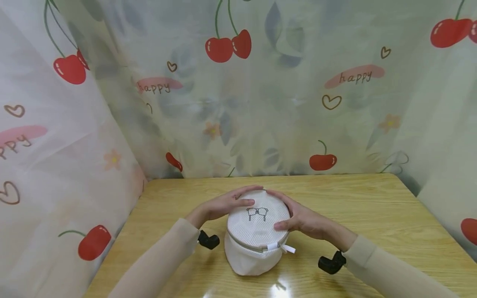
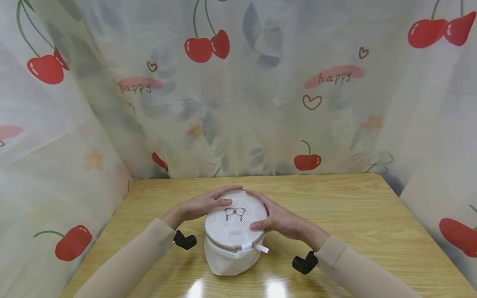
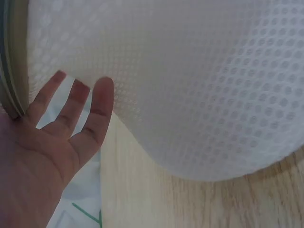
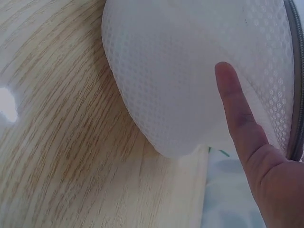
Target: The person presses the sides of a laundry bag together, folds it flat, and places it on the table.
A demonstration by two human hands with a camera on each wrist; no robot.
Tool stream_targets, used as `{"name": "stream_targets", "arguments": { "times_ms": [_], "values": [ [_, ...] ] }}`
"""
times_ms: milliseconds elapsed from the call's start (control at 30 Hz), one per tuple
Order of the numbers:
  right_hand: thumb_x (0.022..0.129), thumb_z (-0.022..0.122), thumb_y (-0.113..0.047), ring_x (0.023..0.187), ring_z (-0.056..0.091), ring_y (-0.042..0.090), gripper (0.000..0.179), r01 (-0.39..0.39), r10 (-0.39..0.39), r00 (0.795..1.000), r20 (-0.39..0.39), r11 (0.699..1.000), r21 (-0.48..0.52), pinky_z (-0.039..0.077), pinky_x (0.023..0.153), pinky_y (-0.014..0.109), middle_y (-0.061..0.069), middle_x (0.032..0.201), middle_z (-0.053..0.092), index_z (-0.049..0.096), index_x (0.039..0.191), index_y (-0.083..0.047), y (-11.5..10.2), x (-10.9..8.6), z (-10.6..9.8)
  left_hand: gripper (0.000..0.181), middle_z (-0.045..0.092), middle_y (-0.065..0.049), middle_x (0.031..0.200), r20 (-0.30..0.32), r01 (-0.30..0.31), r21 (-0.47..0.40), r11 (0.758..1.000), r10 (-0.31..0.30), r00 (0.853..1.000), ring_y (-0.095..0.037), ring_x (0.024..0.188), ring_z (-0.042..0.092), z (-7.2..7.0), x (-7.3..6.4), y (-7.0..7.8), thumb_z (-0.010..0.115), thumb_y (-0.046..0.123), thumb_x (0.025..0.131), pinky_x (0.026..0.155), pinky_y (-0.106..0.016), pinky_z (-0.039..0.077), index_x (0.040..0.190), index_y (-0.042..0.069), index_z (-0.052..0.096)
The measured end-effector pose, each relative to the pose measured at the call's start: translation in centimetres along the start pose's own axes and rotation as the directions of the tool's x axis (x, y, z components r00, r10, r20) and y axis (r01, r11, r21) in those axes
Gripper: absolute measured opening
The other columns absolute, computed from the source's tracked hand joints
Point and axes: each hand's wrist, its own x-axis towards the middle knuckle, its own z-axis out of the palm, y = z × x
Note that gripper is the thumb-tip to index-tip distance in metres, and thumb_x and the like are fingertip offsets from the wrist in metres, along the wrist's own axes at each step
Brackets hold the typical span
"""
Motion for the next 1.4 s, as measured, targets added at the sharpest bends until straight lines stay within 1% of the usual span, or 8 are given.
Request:
{"name": "stream_targets", "arguments": {
  "times_ms": [133, 333, 700, 800, 933, 1033, 1167, 1400],
  "values": [
    [0.095, 0.075, -0.003, 0.113, 0.066, 0.034, 0.103, 0.014, -0.015, 1.000, -0.019, 0.999, -0.051, 0.059, 0.088, 0.046, 0.026, 0.159, 0.025, 0.009, 0.169, -0.028, 0.3, 0.2, 0.0, 0.055, 0.032, 0.005, 0.165, 0.023, 0.015, -0.054, 0.998, -0.014, 1.000, -0.019, 0.136, 0.051, 0.3, 0.3, -0.4, 0.066, 0.026, 0.105, 0.102, -0.036, 0.051, 0.156, 0.036, 0.046],
    [0.094, 0.077, -0.004, 0.114, 0.065, 0.032, 0.103, 0.006, -0.015, 0.998, -0.066, 0.991, -0.137, 0.059, 0.087, 0.044, 0.026, 0.156, 0.033, 0.010, 0.168, -0.028, 0.5, 0.7, 0.1, 0.055, 0.040, 0.003, 0.160, 0.021, 0.037, -0.045, 0.998, -0.036, 0.999, -0.021, 0.126, 0.058, 0.6, 0.6, -0.8, 0.074, 0.022, 0.099, 0.092, -0.036, 0.056, 0.149, 0.034, 0.056],
    [0.098, 0.075, -0.019, 0.117, 0.063, 0.032, 0.096, -0.083, 0.060, 0.991, -0.120, 0.975, -0.204, 0.058, 0.088, 0.045, 0.025, 0.159, 0.025, 0.010, 0.168, -0.027, 0.2, 0.1, 0.5, 0.043, 0.048, -0.005, 0.156, -0.089, -0.019, -0.018, 1.000, 0.017, 0.996, -0.021, 0.128, 0.056, 0.5, 0.7, -1.7, 0.071, 0.018, 0.101, 0.091, -0.032, 0.056, 0.143, 0.018, 0.063],
    [0.100, 0.073, -0.020, 0.117, 0.064, 0.035, 0.095, -0.100, 0.082, 0.991, -0.105, 0.978, -0.183, 0.059, 0.086, 0.049, 0.025, 0.163, 0.020, 0.008, 0.168, -0.027, 0.3, -0.6, 0.6, 0.042, 0.050, -0.006, 0.153, -0.124, -0.028, -0.039, 0.999, 0.023, 0.992, -0.020, 0.122, 0.060, 0.4, 0.5, -1.9, 0.070, 0.016, 0.102, 0.087, -0.031, 0.057, 0.143, 0.016, 0.064],
    [0.102, 0.069, -0.025, 0.122, 0.061, 0.038, 0.091, -0.121, 0.105, 0.989, -0.102, 0.978, -0.170, 0.059, 0.085, 0.052, 0.026, 0.162, 0.022, 0.006, 0.168, -0.029, 0.5, -1.7, 0.9, 0.043, 0.053, -0.007, 0.150, -0.178, -0.031, -0.085, 0.996, 0.016, 0.984, -0.018, 0.112, 0.064, 0.4, 0.3, -2.0, 0.070, 0.017, 0.102, 0.083, -0.030, 0.057, 0.144, 0.015, 0.063],
    [0.104, 0.066, -0.027, 0.128, 0.056, 0.039, 0.091, -0.135, 0.120, 0.987, -0.109, 0.981, -0.136, 0.059, 0.085, 0.055, 0.027, 0.160, 0.025, 0.001, 0.168, -0.029, 0.7, -2.5, 1.3, 0.044, 0.055, -0.009, 0.148, -0.243, -0.044, -0.121, 0.992, 0.013, 0.970, -0.017, 0.108, 0.065, 0.3, 0.1, -2.2, 0.071, 0.018, 0.101, 0.082, -0.030, 0.057, 0.144, 0.014, 0.062],
    [0.106, 0.064, -0.025, 0.128, 0.055, 0.040, 0.095, -0.129, 0.124, 0.986, -0.110, 0.991, -0.039, 0.059, 0.083, 0.059, 0.028, 0.160, 0.022, -0.009, 0.167, -0.032, 1.2, -3.2, 2.4, 0.045, 0.053, -0.009, 0.151, -0.337, -0.079, -0.161, 0.984, 0.020, 0.941, -0.017, 0.113, 0.064, 0.3, 0.1, -2.4, 0.071, 0.018, 0.102, 0.084, -0.029, 0.057, 0.145, 0.013, 0.060],
    [0.102, 0.070, -0.019, 0.132, 0.054, 0.043, 0.109, -0.098, 0.126, 0.974, -0.188, 0.984, 0.149, 0.059, 0.081, 0.060, 0.030, 0.165, -0.003, -0.017, 0.165, -0.034, 2.1, -3.4, 4.9, 0.046, 0.051, -0.007, 0.155, -0.437, -0.119, -0.176, 0.977, 0.030, 0.899, -0.020, 0.125, 0.058, 0.8, 0.1, -2.8, 0.072, 0.016, 0.101, 0.089, -0.026, 0.055, 0.145, 0.012, 0.061]
  ]
}}
